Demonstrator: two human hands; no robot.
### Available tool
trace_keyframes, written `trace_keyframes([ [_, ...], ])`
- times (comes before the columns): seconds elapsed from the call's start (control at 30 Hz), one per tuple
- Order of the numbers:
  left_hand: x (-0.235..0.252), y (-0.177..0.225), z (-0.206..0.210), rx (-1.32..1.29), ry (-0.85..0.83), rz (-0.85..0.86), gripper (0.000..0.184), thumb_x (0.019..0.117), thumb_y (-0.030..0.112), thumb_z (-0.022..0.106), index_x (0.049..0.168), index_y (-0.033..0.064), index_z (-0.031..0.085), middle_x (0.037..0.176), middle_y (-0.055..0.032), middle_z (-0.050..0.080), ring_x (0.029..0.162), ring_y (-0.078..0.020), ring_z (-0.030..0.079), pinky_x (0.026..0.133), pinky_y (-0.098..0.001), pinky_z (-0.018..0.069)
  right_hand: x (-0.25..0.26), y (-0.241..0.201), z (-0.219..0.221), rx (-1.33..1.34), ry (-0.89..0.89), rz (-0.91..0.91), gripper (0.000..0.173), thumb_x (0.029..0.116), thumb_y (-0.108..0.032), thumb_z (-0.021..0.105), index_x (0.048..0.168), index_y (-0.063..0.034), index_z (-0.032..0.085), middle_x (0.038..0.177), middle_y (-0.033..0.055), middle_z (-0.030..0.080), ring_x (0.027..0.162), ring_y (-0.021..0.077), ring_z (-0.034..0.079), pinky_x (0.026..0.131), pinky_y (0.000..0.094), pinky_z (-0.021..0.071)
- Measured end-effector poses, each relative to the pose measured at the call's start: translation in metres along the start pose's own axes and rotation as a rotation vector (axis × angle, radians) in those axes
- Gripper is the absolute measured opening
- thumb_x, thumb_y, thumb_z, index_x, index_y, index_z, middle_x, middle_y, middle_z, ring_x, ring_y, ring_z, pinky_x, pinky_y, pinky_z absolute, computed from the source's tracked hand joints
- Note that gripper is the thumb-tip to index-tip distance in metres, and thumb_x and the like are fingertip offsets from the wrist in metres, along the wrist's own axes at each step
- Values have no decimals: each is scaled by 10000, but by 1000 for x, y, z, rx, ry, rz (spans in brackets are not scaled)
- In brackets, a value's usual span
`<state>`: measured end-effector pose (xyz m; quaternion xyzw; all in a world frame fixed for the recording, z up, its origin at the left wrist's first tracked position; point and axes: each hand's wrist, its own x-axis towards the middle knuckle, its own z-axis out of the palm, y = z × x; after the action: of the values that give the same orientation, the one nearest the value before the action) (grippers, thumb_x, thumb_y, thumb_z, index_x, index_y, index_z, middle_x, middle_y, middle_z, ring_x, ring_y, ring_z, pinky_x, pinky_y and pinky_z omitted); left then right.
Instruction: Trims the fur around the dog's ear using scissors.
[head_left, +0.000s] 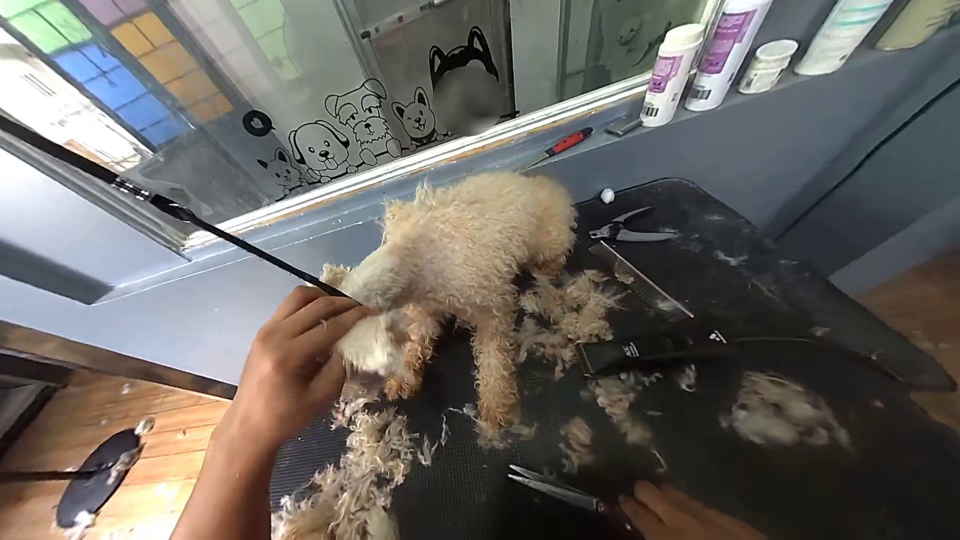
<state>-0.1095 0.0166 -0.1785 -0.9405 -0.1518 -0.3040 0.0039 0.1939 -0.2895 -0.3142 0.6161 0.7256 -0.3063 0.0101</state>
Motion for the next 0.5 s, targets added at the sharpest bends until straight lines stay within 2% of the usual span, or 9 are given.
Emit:
trace_keyframes([
  [0.07,7,6,-3,-61,41,-94,223,926,174,564,951,91,770,1021,17,732,992,-78,657,866,-271,559,-1,-6,4,-32,44,22,269,956,55,535,1200,140,612,1112,316,615,1001,492,654,784,564,581],
  [0.17,17,15,-9,-144,89,-259,167,930,190,605,851,162,748,851,97,714,820,1,671,733,-214,575,-1,-12,12,-106,126,48,200,945,60,542,1099,161,618,1042,342,624,929,507,664,770,578,573],
  [0.27,22,20,-11,-156,91,-345,150,922,178,613,874,175,754,816,105,727,742,25,676,670,-197,578,-1,-10,21,-219,237,78,151,942,50,536,1010,138,637,973,309,638,842,468,680,686,536,577],
  [0.4,19,27,-5,-166,85,-338,186,928,140,585,973,149,766,901,83,748,826,-6,700,745,-228,601,-8,-3,24,-287,322,115,150,944,35,519,986,122,633,907,283,645,764,438,687,634,522,569],
  [0.5,18,33,0,-147,74,-347,160,983,225,611,991,162,758,886,93,725,798,-3,669,719,-219,571,-14,3,19,-89,357,84,190,940,-46,584,1062,90,635,913,277,677,784,448,700,659,565,561],
])
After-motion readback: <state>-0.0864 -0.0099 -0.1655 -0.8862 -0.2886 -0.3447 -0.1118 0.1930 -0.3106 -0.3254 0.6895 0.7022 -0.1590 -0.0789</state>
